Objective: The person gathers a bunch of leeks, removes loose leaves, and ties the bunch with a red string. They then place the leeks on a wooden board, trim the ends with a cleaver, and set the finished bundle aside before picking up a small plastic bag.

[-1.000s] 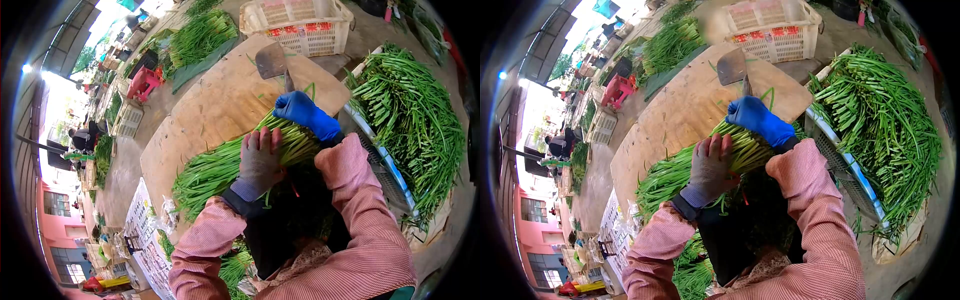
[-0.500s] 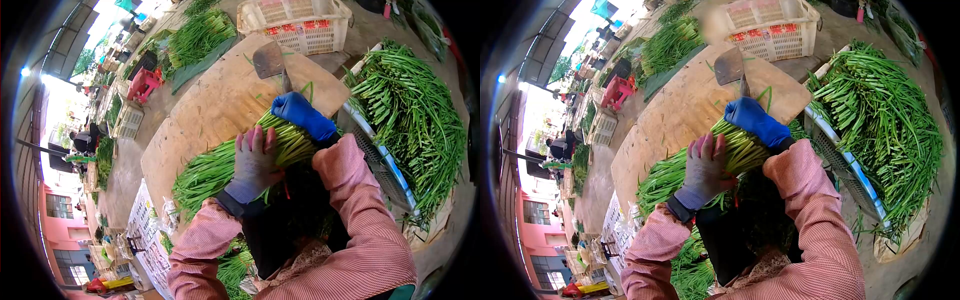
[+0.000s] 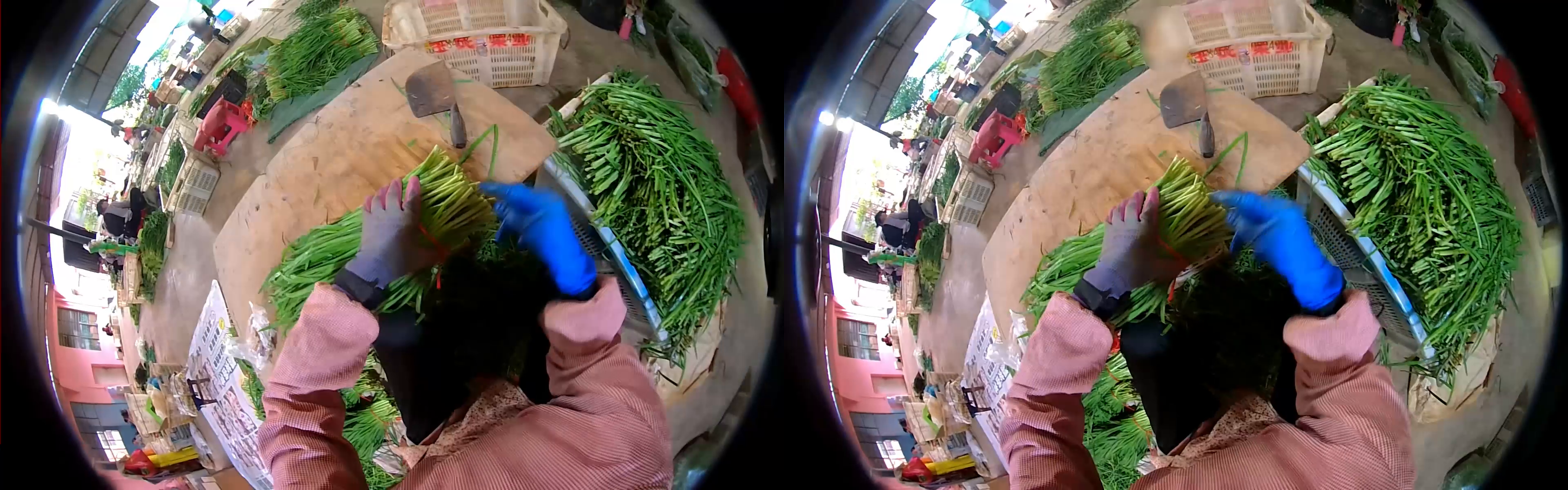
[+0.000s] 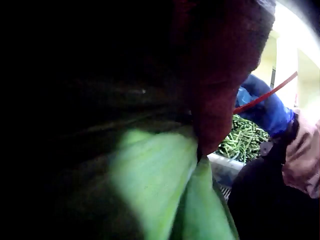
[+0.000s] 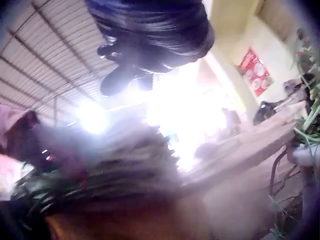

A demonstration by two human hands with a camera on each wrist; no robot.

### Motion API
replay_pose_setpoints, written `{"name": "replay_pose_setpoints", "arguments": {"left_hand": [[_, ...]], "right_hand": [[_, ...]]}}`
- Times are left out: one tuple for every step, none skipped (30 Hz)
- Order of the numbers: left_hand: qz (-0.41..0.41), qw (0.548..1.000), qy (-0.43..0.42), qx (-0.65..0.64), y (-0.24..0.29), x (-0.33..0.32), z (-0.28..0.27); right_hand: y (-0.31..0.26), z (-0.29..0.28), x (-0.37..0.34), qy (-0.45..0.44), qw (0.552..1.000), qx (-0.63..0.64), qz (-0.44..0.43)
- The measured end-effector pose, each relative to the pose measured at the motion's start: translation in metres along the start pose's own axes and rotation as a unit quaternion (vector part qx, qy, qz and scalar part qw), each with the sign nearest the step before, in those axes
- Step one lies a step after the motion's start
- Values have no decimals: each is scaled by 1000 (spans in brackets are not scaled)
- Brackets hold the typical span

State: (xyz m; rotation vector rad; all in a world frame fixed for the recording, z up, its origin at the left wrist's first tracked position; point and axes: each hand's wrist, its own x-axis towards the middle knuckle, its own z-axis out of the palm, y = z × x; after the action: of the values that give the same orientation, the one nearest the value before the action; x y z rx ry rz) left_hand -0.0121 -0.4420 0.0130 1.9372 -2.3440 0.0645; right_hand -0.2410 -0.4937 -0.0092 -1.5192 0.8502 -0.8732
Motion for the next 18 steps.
{"name": "replay_pose_setpoints", "arguments": {"left_hand": [[-14, 999, -27, -13, 2, 1, -4], [-13, 999, -24, -16, 3, 1, -3], [-15, 999, -27, 10, 2, 1, 0], [-17, 999, -30, 39, 0, 0, 1], [-17, 999, -28, 42, -1, -1, 1], [-5, 998, -32, 45, -2, -2, 0], [7, 998, -36, 49, -3, -3, 0], [7, 998, -32, 50, -3, -3, 2], [1, 999, -21, 35, -2, -3, 2], [-5, 1000, -10, 20, 0, -3, 3], [-3, 1000, -8, 20, 0, -4, 3], [-8, 1000, -21, 12, 4, -4, -2], [-12, 999, -33, 4, 7, -5, -5], [-12, 999, -34, 3, 10, -6, -3], [-20, 998, -35, 43, 13, -8, -2], [-29, 995, -36, 83, 15, -9, -1], [-30, 995, -39, 85, 14, -9, 1], [-39, 994, -53, 84, 13, -6, 2]], "right_hand": [[2, 14, -17, -17, 998, -21, -56], [7, 35, -28, -34, 992, -41, -113], [18, 55, -32, -19, 980, -82, -181], [27, 72, -33, -3, 961, -120, -249], [27, 80, -33, -3, 960, -120, -253], [26, 87, -33, -36, 987, -40, -153], [26, 91, -33, -68, 996, 41, -50], [26, 91, -33, -68, 995, 39, -54], [26, 90, -32, -57, 998, 33, -20], [25, 88, -32, -44, 999, 28, 14], [23, 88, -36, -42, 999, 26, 13], [17, 88, -42, -36, 998, 35, 44], [13, 88, -46, -30, 996, 44, 76], [17, 90, -46, -29, 996, 44, 77], [23, 94, -45, 0, 998, 41, 49], [29, 98, -44, 27, 999, 40, 21], [35, 103, -45, 26, 998, 43, 22], [37, 107, -46, 10, 998, 54, 1]]}}
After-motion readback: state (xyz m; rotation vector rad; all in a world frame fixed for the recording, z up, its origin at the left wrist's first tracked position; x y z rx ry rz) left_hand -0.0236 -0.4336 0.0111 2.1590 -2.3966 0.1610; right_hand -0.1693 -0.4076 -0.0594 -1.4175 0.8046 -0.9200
